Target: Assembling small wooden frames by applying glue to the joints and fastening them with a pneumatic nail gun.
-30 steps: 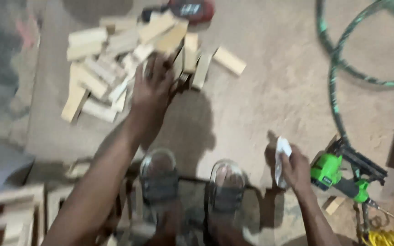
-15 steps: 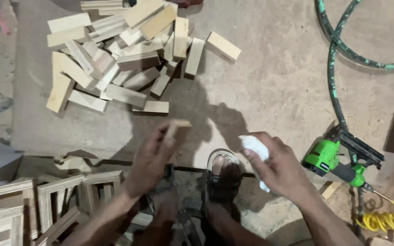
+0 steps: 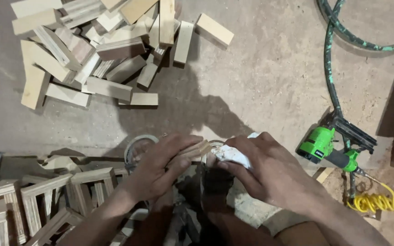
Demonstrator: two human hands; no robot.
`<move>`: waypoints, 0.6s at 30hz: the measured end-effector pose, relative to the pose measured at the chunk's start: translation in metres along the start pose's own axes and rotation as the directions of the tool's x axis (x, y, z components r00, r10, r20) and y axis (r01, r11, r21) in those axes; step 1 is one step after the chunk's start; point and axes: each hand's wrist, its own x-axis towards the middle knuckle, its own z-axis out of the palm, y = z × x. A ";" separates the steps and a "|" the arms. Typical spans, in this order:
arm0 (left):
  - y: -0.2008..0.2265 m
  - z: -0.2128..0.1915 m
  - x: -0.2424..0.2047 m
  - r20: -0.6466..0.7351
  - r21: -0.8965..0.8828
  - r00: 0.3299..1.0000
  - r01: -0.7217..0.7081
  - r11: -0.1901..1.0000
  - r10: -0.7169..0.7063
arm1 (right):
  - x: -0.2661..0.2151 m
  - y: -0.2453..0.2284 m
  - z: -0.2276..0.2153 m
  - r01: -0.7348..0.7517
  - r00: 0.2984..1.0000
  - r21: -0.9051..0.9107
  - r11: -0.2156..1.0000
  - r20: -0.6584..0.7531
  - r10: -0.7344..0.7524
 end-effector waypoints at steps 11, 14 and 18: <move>-0.008 0.001 -0.004 0.036 0.059 0.995 -0.095 0.994 0.093 | 0.025 -0.014 -0.015 -0.272 0.905 -0.212 0.939 0.276 0.325; -0.015 0.008 -0.005 -0.080 -0.043 0.997 0.008 0.999 -0.012 | 0.041 0.030 0.004 -0.323 0.941 -0.224 0.919 0.030 0.338; -0.047 0.039 -0.018 -0.112 -0.564 0.837 0.390 0.728 -0.536 | 0.060 0.105 0.058 -0.571 0.820 -0.282 0.771 -0.153 0.552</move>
